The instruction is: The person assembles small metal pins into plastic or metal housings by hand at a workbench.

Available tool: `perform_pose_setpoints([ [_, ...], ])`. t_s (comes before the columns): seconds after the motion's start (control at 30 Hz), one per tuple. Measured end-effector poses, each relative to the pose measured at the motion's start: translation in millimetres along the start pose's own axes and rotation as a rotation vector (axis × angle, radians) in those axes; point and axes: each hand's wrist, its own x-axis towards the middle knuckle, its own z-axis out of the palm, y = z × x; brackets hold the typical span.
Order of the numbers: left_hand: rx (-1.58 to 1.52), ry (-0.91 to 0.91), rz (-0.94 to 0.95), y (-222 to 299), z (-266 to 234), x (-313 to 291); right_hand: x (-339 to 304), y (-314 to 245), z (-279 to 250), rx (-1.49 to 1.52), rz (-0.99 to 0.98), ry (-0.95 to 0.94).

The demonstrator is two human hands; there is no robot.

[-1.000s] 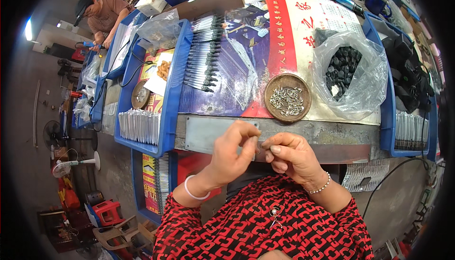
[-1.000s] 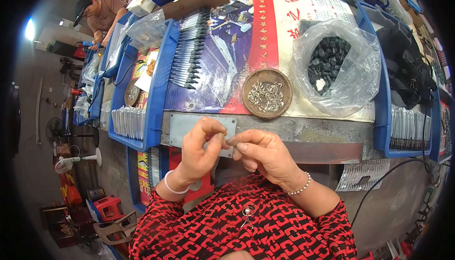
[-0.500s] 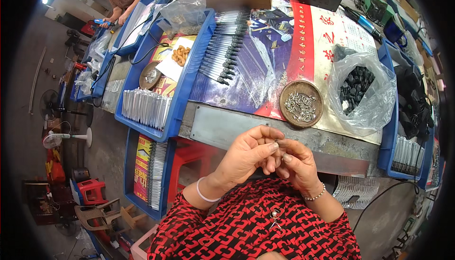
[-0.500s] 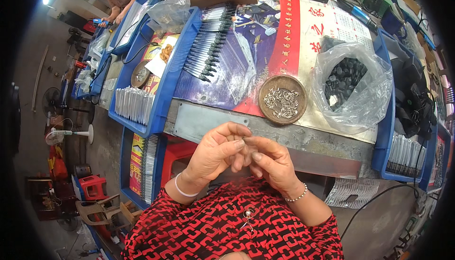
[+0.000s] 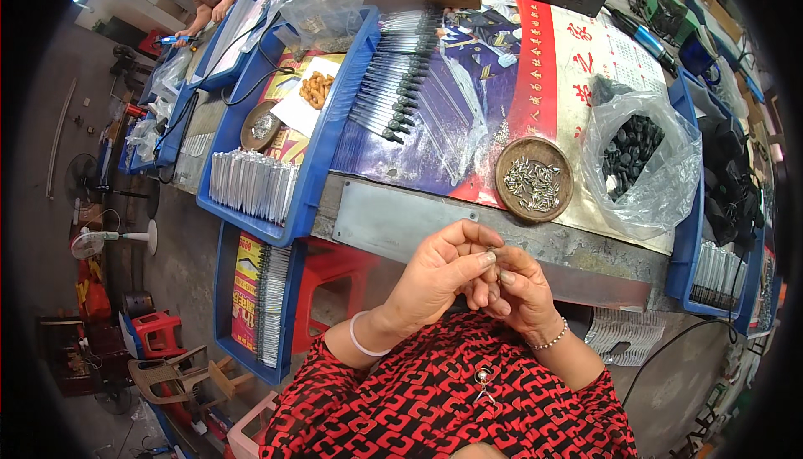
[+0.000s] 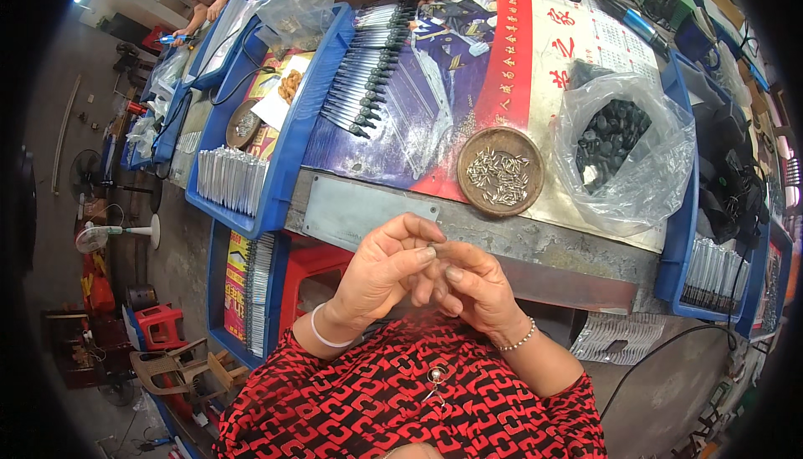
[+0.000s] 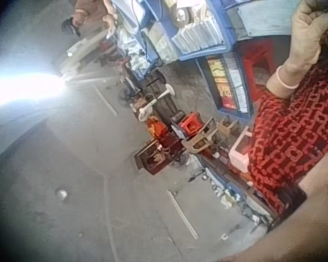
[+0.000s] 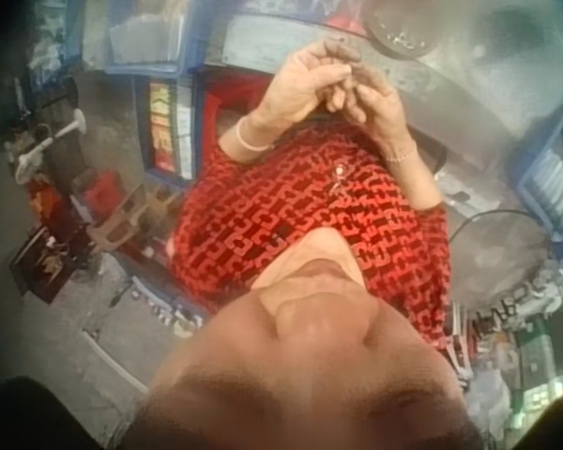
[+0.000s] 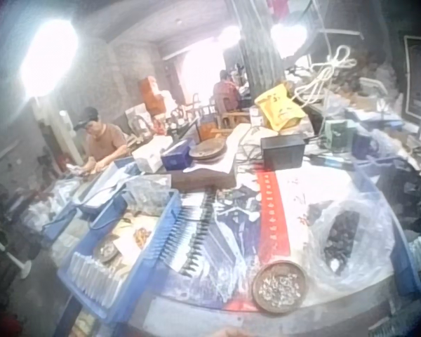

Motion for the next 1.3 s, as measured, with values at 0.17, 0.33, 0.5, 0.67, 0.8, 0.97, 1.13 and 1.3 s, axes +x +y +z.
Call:
perform_pose_setpoints([
  [0.17,0.019,0.01,0.047,-4.4,-0.5,2.2,1.7,3.2,-4.1,0.014,-0.012,-0.023],
  [0.33,0.05,-0.004,0.09,-7.0,1.6,2.8,1.8,6.4,-7.4,0.052,-0.008,-0.028],
  [0.5,0.1,0.019,0.092,-6.1,3.9,3.0,2.1,7.2,-7.6,0.082,-0.003,-0.059],
  [0.67,0.043,0.038,0.044,-4.6,4.2,5.0,-1.9,5.5,-10.4,0.139,0.069,-0.059],
  [0.8,0.013,0.044,0.022,-4.4,5.4,6.0,-2.1,7.0,-12.6,0.188,0.076,-0.063],
  [0.97,0.017,0.059,0.021,-5.6,5.8,7.1,-1.6,6.8,-13.4,0.191,0.07,-0.053],
  [1.13,-0.02,0.071,0.035,-9.3,2.2,10.0,0.0,7.6,-16.7,0.199,0.065,-0.088],
  [1.3,-0.019,0.081,0.02,-7.9,3.7,9.6,0.2,9.8,-16.8,0.191,0.044,-0.076],
])
